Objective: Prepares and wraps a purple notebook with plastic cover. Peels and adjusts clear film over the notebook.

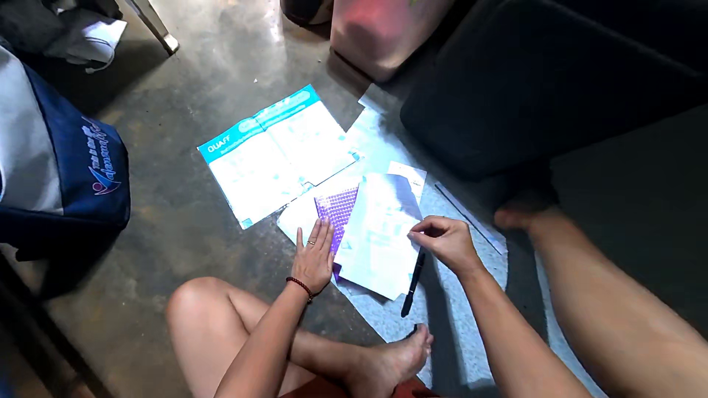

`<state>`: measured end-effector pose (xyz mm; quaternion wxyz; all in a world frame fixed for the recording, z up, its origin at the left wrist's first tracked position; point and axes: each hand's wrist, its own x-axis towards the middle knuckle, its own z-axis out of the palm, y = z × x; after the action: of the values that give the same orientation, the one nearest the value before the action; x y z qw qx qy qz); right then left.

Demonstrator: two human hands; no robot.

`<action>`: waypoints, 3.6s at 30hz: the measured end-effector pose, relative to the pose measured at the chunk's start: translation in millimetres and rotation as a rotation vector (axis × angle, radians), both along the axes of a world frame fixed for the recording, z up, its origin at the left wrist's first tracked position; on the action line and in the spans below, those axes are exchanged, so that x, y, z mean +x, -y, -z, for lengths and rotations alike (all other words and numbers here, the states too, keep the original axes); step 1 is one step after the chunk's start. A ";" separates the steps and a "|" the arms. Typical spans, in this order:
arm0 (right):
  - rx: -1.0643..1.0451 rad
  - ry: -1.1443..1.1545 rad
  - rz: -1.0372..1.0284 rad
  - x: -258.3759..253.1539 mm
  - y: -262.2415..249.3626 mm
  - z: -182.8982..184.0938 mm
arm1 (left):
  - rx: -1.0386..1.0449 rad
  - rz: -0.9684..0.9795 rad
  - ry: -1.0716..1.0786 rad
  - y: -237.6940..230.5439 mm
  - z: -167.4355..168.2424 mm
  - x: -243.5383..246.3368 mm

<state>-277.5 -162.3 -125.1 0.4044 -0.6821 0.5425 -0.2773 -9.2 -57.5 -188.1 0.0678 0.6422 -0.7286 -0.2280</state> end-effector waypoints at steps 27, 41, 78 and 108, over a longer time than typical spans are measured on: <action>-0.024 -0.316 -0.026 -52.5 39.7 -19.6 | -0.080 -0.103 -0.047 7.8 2.4 -38.3; -0.049 -0.437 -0.017 -74.5 52.3 -24.9 | 0.024 -0.089 0.061 10.8 -1.9 -40.2; -0.170 -0.400 0.319 47.5 -74.0 46.1 | -0.077 -0.217 -0.088 -10.5 5.7 -21.4; 0.591 -0.302 0.476 22.1 -33.0 -0.4 | -0.058 -0.082 -0.016 -2.8 5.9 -31.0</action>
<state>-255.4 -129.2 -124.8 0.4234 -0.4248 0.7949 -0.0920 -40.2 -54.7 -194.1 0.1016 0.6674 -0.7074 -0.2092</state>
